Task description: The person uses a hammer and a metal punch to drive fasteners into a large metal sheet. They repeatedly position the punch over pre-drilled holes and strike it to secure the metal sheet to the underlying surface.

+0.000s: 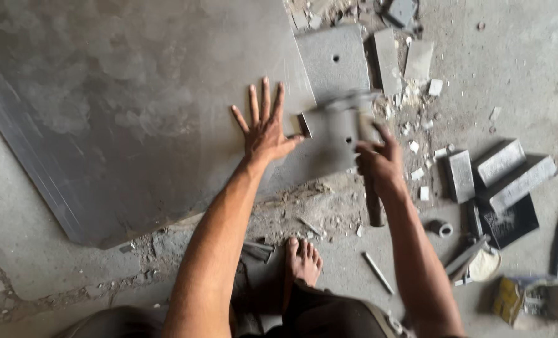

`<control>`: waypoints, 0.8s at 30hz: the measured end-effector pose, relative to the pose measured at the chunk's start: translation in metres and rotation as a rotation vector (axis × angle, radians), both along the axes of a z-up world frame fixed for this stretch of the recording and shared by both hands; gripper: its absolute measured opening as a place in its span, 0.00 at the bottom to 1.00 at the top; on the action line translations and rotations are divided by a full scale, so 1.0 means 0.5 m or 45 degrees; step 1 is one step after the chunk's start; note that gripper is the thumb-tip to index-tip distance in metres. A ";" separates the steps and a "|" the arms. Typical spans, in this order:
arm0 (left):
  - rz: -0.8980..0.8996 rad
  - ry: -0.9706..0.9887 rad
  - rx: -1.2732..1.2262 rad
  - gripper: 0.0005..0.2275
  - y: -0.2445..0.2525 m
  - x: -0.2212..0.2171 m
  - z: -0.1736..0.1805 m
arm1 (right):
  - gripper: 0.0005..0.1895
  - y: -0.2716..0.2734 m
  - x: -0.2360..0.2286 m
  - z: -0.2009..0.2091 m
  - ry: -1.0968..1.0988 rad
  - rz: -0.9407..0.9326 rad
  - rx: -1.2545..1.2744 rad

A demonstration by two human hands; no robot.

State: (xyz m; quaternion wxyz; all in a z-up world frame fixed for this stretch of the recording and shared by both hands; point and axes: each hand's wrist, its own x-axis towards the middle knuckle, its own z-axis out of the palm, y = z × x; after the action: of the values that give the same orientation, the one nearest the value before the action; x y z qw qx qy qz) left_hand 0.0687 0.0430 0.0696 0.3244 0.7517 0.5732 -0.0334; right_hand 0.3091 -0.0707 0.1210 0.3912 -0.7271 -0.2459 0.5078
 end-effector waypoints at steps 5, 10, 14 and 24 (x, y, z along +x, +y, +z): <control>-0.014 0.025 0.059 0.66 0.008 -0.004 -0.008 | 0.17 0.027 -0.011 -0.040 -0.248 0.082 -0.271; -0.016 0.015 0.069 0.66 0.004 -0.013 -0.007 | 0.37 0.038 -0.057 0.011 -0.008 0.064 0.002; -0.028 0.037 0.056 0.65 0.001 -0.017 -0.011 | 0.39 0.043 -0.075 0.019 -0.125 0.372 -0.131; -0.057 0.002 0.096 0.66 0.011 -0.024 -0.014 | 0.37 -0.001 -0.072 0.061 -0.376 0.216 0.142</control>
State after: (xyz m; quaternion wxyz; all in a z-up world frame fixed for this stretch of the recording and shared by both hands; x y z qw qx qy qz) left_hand 0.0565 0.0486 0.0628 0.2944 0.7760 0.5574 -0.0197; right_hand 0.2732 -0.0715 0.1517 0.3462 -0.7476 -0.3889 0.4124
